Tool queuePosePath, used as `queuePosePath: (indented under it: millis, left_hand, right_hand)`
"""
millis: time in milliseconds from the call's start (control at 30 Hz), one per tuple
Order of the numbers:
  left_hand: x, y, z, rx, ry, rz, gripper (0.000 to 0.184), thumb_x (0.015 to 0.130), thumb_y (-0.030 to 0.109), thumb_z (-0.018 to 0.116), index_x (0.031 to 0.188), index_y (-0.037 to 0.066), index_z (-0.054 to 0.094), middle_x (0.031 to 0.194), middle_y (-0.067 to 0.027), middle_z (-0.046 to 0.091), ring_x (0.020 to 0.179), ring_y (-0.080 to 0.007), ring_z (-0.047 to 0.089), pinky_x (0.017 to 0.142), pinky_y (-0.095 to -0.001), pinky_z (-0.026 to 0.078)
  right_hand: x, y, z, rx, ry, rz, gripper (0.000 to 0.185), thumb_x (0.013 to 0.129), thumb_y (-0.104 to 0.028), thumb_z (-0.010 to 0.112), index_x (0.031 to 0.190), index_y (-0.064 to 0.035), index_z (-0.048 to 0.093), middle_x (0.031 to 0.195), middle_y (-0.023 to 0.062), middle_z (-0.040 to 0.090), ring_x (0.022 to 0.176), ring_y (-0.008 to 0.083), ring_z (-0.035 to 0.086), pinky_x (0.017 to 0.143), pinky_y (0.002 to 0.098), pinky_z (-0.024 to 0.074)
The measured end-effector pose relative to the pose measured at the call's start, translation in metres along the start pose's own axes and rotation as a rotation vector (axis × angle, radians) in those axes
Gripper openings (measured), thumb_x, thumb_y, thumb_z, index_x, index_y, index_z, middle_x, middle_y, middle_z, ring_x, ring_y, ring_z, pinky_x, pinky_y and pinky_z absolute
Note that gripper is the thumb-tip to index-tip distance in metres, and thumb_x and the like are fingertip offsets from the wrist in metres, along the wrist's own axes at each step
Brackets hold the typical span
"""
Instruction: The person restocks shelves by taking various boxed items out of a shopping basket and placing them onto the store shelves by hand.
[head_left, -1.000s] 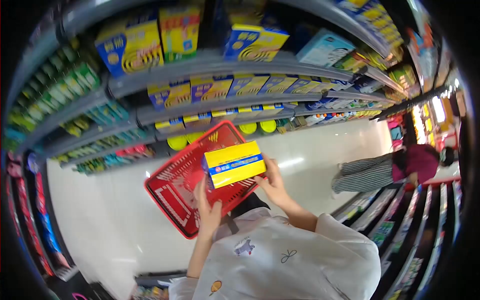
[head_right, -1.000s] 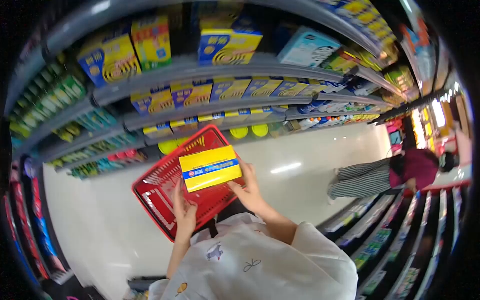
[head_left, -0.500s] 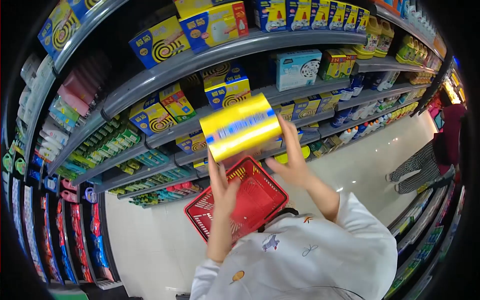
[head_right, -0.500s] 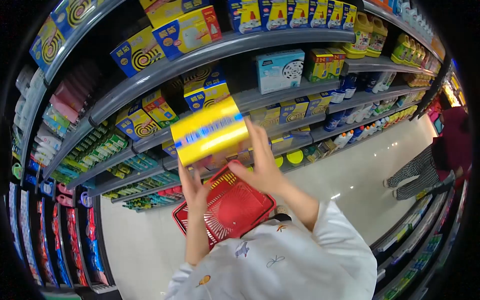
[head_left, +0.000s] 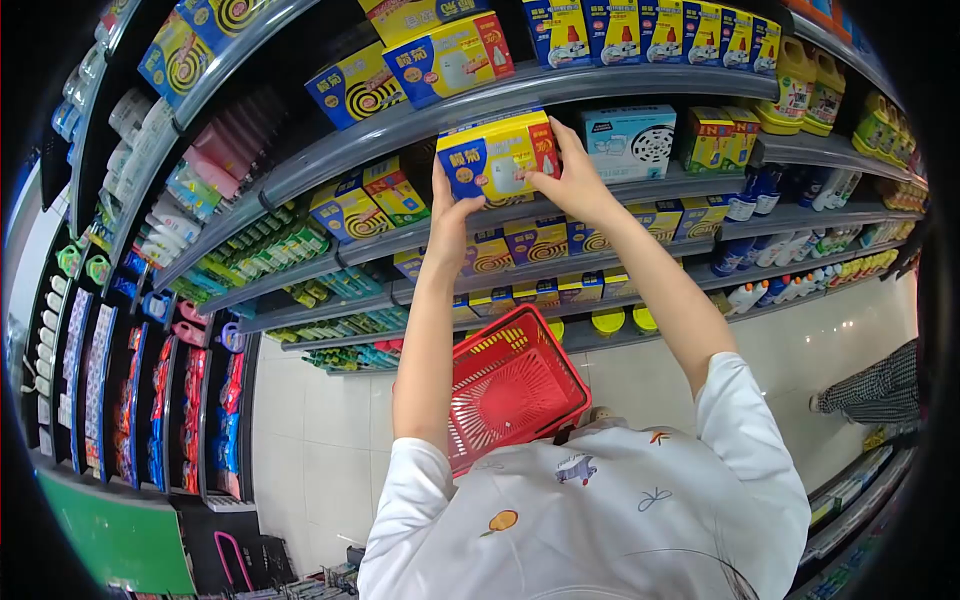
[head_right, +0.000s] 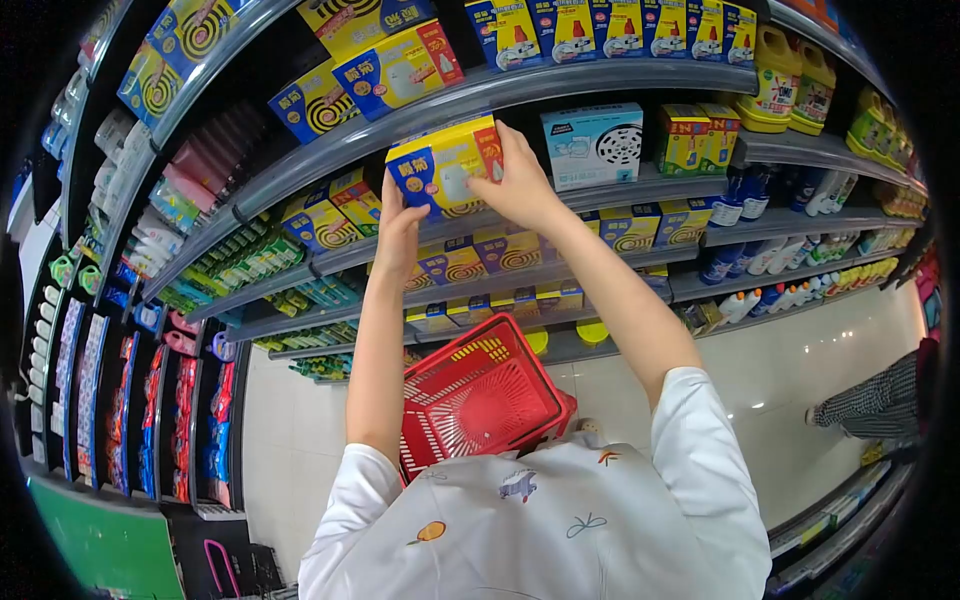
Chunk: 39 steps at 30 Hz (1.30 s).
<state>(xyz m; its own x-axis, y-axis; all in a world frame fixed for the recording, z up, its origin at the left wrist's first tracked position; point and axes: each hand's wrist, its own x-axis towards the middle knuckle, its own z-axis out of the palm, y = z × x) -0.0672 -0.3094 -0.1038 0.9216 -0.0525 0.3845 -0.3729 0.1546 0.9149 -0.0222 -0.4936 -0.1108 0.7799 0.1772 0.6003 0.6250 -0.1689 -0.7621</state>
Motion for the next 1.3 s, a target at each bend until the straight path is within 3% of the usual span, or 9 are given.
queuePosePath:
  millis: [233, 267, 367, 433, 567, 733, 967, 1133, 1300]
  left_hand:
    - [0.002, -0.014, -0.005, 0.100, 0.053, 0.141, 0.089, 0.065, 0.000, 0.052, 0.144, 0.011, 0.014, 0.133, -0.0088, 0.036, 0.123, -0.0199, 0.036, 0.101, -0.0301, 0.029]
    - [-0.003, -0.021, -0.009, 0.046, 0.070, 0.092, 0.091, 0.064, 0.000, 0.052, 0.144, 0.009, 0.009, 0.132, -0.0110, 0.035, 0.123, -0.0214, 0.035, 0.102, -0.0304, 0.028]
    - [-0.011, -0.040, -0.012, 0.165, 0.091, 0.242, 0.095, 0.065, -0.004, 0.053, 0.144, 0.004, 0.001, 0.140, -0.0151, 0.024, 0.130, -0.0247, 0.026, 0.106, -0.0322, 0.022]
    - [-0.009, -0.053, -0.017, 0.322, 0.017, 0.282, 0.097, 0.066, -0.003, 0.053, 0.144, 0.004, -0.004, 0.146, -0.0148, 0.011, 0.136, -0.0241, 0.013, 0.109, -0.0331, 0.011]
    - [0.006, -0.052, -0.001, 0.463, -0.100, 0.384, 0.092, 0.068, -0.001, 0.053, 0.142, -0.001, -0.002, 0.147, -0.0178, 0.008, 0.137, -0.0258, 0.009, 0.110, -0.0333, 0.008]
    - [0.008, -0.046, 0.022, 0.563, -0.164, 0.415, 0.091, 0.069, -0.004, 0.052, 0.142, 0.001, -0.002, 0.147, -0.0223, 0.006, 0.139, -0.0338, 0.004, 0.112, -0.0382, 0.007]
    - [0.004, -0.060, 0.014, 0.599, -0.106, 0.460, 0.082, 0.073, -0.007, 0.052, 0.141, 0.003, 0.008, 0.147, -0.0184, 0.011, 0.138, -0.0369, 0.008, 0.112, -0.0455, 0.011]
    - [0.010, -0.055, 0.016, 0.807, -0.017, 0.691, 0.076, 0.067, -0.007, 0.053, 0.136, 0.005, 0.024, 0.143, -0.0116, 0.026, 0.133, -0.0345, 0.023, 0.109, -0.0507, 0.018]
    - [0.016, -0.067, 0.001, 0.641, -0.005, 0.665, 0.074, 0.070, -0.011, 0.049, 0.136, 0.005, 0.021, 0.142, -0.0140, 0.026, 0.134, -0.0350, 0.021, 0.110, -0.0485, 0.020]
  right_hand:
    - [-0.014, 0.000, 0.005, -0.112, 0.044, -0.105, 0.082, 0.070, -0.015, 0.065, 0.137, 0.0033, 0.021, 0.135, 0.0226, 0.033, 0.126, 0.0358, 0.034, 0.104, 0.0392, 0.0301]
    - [-0.020, 0.006, 0.011, -0.087, 0.059, -0.171, 0.083, 0.069, -0.014, 0.064, 0.138, 0.0030, 0.020, 0.137, 0.0222, 0.031, 0.129, 0.0350, 0.032, 0.104, 0.0391, 0.0294]
    - [-0.037, 0.001, 0.017, 0.024, 0.054, -0.203, 0.084, 0.067, -0.005, 0.063, 0.138, -0.0007, 0.019, 0.140, 0.0205, 0.026, 0.130, 0.0330, 0.031, 0.106, 0.0376, 0.0283]
    - [-0.043, 0.005, 0.017, 0.060, 0.102, -0.197, 0.085, 0.065, 0.000, 0.062, 0.139, -0.0021, 0.019, 0.140, 0.0194, 0.025, 0.131, 0.0322, 0.029, 0.107, 0.0373, 0.0268]
    - [-0.053, 0.034, 0.012, 0.145, 0.179, -0.129, 0.085, 0.070, 0.007, 0.058, 0.140, -0.0023, 0.011, 0.141, 0.0174, 0.021, 0.133, 0.0291, 0.024, 0.109, 0.0382, 0.0202]
    - [-0.073, 0.049, 0.003, 0.232, 0.324, -0.153, 0.079, 0.074, 0.004, 0.058, 0.139, -0.0019, 0.012, 0.141, 0.0188, 0.021, 0.134, 0.0293, 0.022, 0.109, 0.0398, 0.0184]
    - [-0.088, 0.047, 0.014, 0.194, 0.325, -0.270, 0.074, 0.077, -0.003, 0.061, 0.136, -0.0038, 0.016, 0.141, 0.0174, 0.018, 0.131, 0.0300, 0.023, 0.108, 0.0423, 0.0183]
    - [-0.097, 0.065, 0.026, 0.231, 0.345, -0.287, 0.071, 0.075, -0.002, 0.064, 0.129, -0.0085, 0.019, 0.144, 0.0168, 0.007, 0.131, 0.0348, 0.022, 0.107, 0.0491, 0.0212]
    - [-0.081, 0.059, 0.025, 0.230, 0.277, -0.233, 0.074, 0.076, -0.009, 0.066, 0.131, -0.0079, 0.016, 0.142, 0.0175, 0.011, 0.130, 0.0329, 0.022, 0.107, 0.0483, 0.0201]
